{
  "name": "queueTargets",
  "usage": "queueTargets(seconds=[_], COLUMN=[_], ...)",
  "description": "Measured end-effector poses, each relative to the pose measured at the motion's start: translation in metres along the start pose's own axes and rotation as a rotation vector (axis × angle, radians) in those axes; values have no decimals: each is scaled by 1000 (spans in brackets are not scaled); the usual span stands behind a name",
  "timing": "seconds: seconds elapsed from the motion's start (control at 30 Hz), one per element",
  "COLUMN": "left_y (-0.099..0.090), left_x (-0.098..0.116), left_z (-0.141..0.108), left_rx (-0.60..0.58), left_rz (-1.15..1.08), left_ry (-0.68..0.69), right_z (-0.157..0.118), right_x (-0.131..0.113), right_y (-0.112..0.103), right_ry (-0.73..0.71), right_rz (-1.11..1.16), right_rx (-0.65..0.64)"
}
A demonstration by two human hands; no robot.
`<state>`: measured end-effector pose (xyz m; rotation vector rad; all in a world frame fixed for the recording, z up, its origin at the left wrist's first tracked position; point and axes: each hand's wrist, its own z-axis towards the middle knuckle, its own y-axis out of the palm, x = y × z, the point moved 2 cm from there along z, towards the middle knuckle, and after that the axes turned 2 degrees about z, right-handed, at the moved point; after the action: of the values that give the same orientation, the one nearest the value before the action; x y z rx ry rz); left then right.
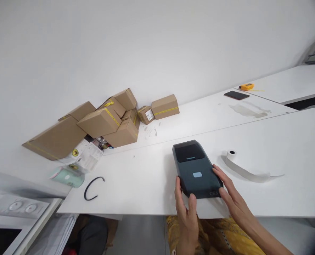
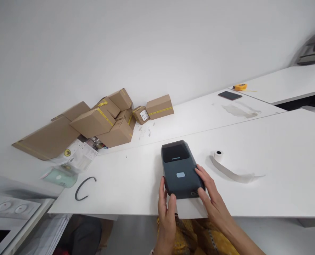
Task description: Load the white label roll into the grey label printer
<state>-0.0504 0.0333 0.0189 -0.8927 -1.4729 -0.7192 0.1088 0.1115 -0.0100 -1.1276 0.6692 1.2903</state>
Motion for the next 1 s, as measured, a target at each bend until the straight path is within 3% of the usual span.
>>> queueTargets(seconds=[0.1, 0.23, 0.37, 0.57, 0.73, 0.83, 1.0], left_y=[1, 9, 10, 7, 8, 7, 6], left_x=[13, 22, 8, -10, -15, -18, -21], left_z=[0, 2, 5, 1, 6, 6, 4], left_rx=[-63, -43, 90, 17, 62, 36, 44], left_rz=[29, -12, -66, -84, -153, -145, -109], left_ry=[117, 114, 24, -37, -67, -77, -29], right_z=[5, 14, 7, -6, -7, -7, -11], right_x=[-6, -14, 0, 14, 16, 15, 14], right_y=[-1, -2, 0, 6, 7, 11, 16], right_ry=[23, 12, 168, 317, 388, 393, 279], right_rz=[68, 120, 145, 209, 219, 191, 146], right_rx=[-76, -79, 51, 48, 96, 92, 75])
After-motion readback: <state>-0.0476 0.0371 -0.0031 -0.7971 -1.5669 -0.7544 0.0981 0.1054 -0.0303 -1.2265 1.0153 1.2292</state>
